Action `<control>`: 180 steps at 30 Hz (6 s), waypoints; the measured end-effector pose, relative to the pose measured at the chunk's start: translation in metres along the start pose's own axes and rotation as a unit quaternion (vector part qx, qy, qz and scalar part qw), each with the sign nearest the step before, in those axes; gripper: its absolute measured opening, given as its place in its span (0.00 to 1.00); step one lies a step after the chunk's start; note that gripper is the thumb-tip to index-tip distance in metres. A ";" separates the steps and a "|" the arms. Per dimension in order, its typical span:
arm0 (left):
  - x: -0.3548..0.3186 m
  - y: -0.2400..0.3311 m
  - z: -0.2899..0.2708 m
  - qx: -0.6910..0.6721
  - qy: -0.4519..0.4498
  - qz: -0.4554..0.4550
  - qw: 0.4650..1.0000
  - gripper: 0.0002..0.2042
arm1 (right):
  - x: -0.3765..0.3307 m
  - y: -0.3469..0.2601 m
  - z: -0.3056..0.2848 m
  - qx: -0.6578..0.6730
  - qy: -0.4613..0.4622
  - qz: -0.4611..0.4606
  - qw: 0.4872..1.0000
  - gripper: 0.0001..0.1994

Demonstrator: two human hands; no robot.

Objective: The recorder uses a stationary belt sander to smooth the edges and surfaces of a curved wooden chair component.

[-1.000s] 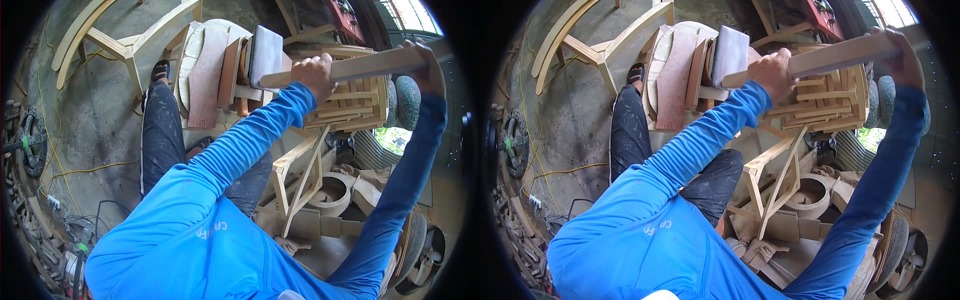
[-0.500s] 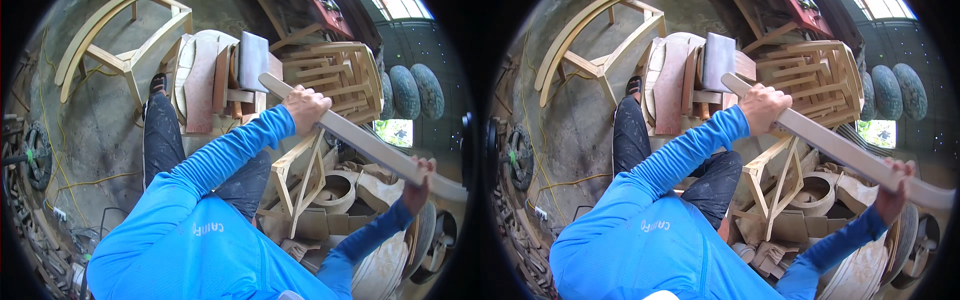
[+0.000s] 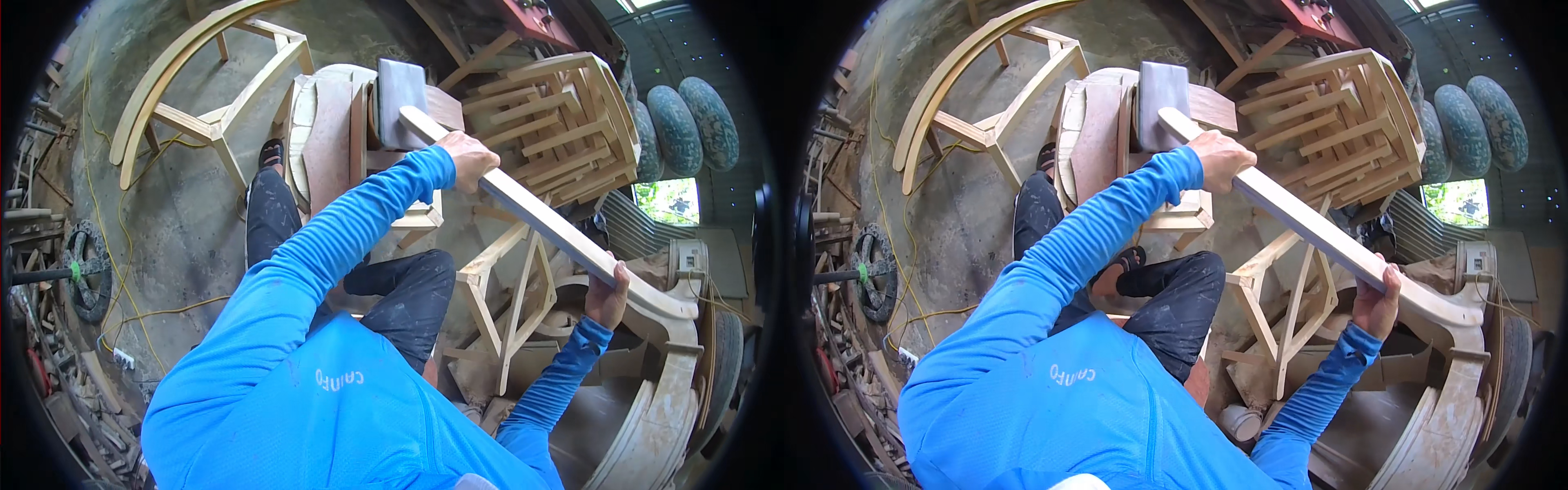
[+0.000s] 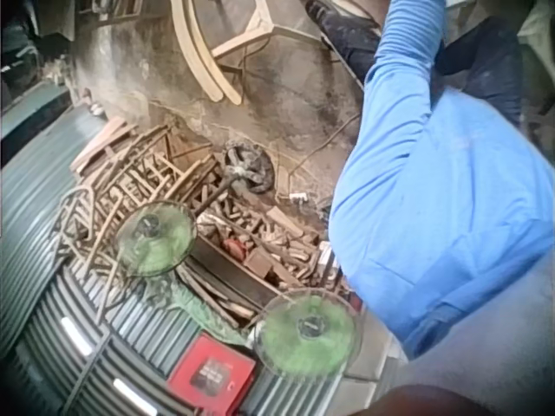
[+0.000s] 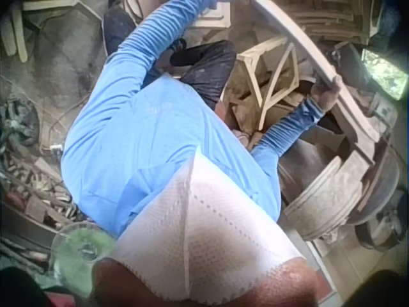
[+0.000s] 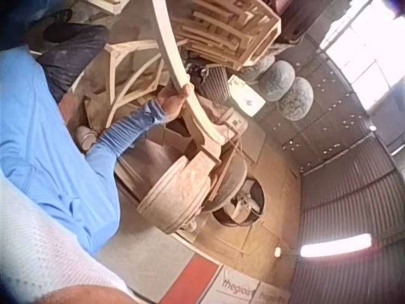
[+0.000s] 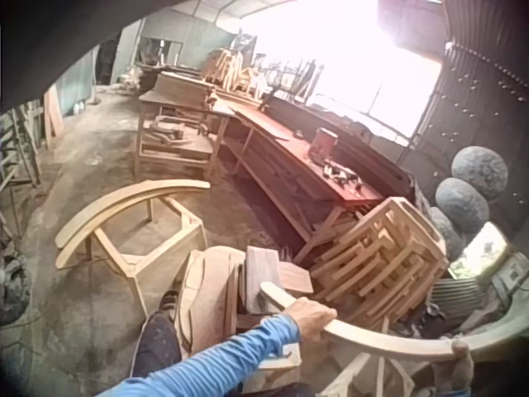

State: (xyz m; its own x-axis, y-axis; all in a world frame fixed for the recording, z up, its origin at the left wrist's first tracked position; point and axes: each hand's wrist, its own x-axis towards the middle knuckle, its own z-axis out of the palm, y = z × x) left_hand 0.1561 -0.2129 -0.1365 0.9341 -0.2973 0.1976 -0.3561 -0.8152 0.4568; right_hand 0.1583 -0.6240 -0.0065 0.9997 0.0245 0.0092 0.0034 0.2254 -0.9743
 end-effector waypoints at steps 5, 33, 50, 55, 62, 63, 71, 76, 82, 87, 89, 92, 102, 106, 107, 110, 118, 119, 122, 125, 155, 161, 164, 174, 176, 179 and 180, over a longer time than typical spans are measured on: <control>0.014 -0.051 0.021 0.039 0.174 0.062 0.982 0.20 | -0.037 0.030 0.057 -0.047 -0.073 -0.098 0.991 0.19; 0.036 -0.009 0.021 -0.115 0.535 -0.099 0.831 0.12 | -0.132 -0.044 0.162 -0.297 -0.163 -0.493 0.801 0.24; -0.040 0.021 -0.013 -0.143 0.361 0.053 0.920 0.23 | -0.155 -0.068 0.063 -0.214 -0.340 -0.408 0.820 0.22; -0.026 -0.006 0.015 -0.050 0.477 0.060 0.876 0.22 | -0.166 -0.002 0.017 0.035 -0.169 -0.277 0.945 0.36; -0.017 -0.027 0.020 -0.043 0.401 0.107 0.909 0.22 | -0.246 -0.010 0.071 -0.395 -0.424 0.126 0.805 0.34; -0.016 -0.024 0.022 -0.022 0.404 0.109 0.908 0.21 | -0.248 -0.023 0.070 -0.342 -0.484 0.012 0.805 0.36; -0.031 -0.023 0.040 -0.004 0.371 0.128 0.920 0.16 | -0.278 -0.017 -0.017 -0.731 -0.148 -0.087 0.661 0.48; -0.050 -0.022 0.066 -0.004 0.278 0.195 0.941 0.14 | -0.296 0.074 -0.056 -0.522 -0.207 0.074 0.824 0.32; -0.071 -0.012 0.070 0.034 0.239 0.226 0.944 0.14 | -0.275 0.131 -0.017 -0.535 -0.273 0.034 0.799 0.52; -0.064 -0.013 0.050 -0.007 0.239 0.161 0.958 0.17 | -0.302 0.129 -0.022 -0.479 -0.126 0.139 0.858 0.36; -0.071 -0.009 0.037 -0.003 0.201 0.141 0.969 0.17 | -0.301 0.139 -0.040 -0.512 -0.142 0.090 0.842 0.34; -0.074 -0.009 0.029 0.011 0.177 0.124 0.976 0.26 | -0.295 0.143 -0.034 -0.527 -0.118 0.104 0.835 0.32; -0.022 -0.098 0.014 0.064 0.197 0.000 0.978 0.32 | -0.194 0.180 0.051 -0.553 -0.164 0.040 0.816 0.31; 0.000 -0.146 0.003 0.065 0.175 -0.050 0.981 0.26 | -0.155 0.184 0.093 -0.558 -0.155 0.097 0.809 0.31; 0.004 -0.161 0.000 0.069 0.167 -0.056 0.982 0.26 | -0.144 0.183 0.108 -0.561 -0.175 0.055 0.807 0.31; 0.019 -0.199 -0.014 0.048 0.114 -0.084 0.989 0.25 | -0.111 0.193 0.137 -0.569 -0.210 -0.047 0.794 0.30; 0.032 -0.226 -0.027 0.114 0.084 -0.163 0.976 0.28 | -0.087 0.224 0.173 -0.520 -0.221 -0.062 0.823 0.29; 0.032 -0.212 -0.021 0.115 0.084 -0.145 0.979 0.28 | -0.093 0.218 0.158 -0.528 -0.228 -0.061 0.815 0.30; 0.008 -0.177 0.001 0.147 0.166 -0.081 0.972 0.26 | -0.131 0.191 0.124 -0.533 -0.241 -0.064 0.809 0.31; -0.021 -0.104 0.002 0.141 0.159 -0.055 0.976 0.26 | -0.183 0.169 0.084 -0.536 -0.221 0.003 0.815 0.32; -0.084 -0.014 0.043 0.071 0.043 0.064 0.995 0.38 | -0.212 -0.029 0.056 -0.856 -0.257 -0.138 0.427 0.35; -0.085 -0.006 0.033 0.031 0.073 0.084 0.993 0.36 | -0.235 -0.061 0.074 -0.876 -0.309 -0.061 0.366 0.49; -0.085 -0.015 0.049 0.026 0.139 0.102 0.985 0.37 | -0.238 -0.058 0.081 -0.875 -0.326 -0.044 0.355 0.50; -0.039 -0.124 0.009 0.115 0.074 0.047 0.990 0.46 | -0.160 0.037 0.123 -0.841 -0.326 -0.052 0.428 0.54; -0.036 -0.125 0.008 0.119 0.054 0.033 0.991 0.47 | -0.158 0.037 0.122 -0.841 -0.322 -0.052 0.431 0.55; -0.043 -0.086 0.014 0.125 0.037 -0.005 0.991 0.48 | -0.163 0.006 0.110 -0.836 -0.329 -0.044 0.437 0.53; -0.052 -0.074 0.029 0.110 0.102 -0.002 0.989 0.49 | -0.171 -0.010 0.107 -0.834 -0.327 -0.048 0.442 0.53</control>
State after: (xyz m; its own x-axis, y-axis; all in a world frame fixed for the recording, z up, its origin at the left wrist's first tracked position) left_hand 0.1347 -0.1515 -0.2057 0.9030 -0.2054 0.3774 -0.3172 -0.9111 0.2633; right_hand -0.0153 -0.5259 0.0260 0.7732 0.4920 -0.4001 0.6047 -0.7620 0.2315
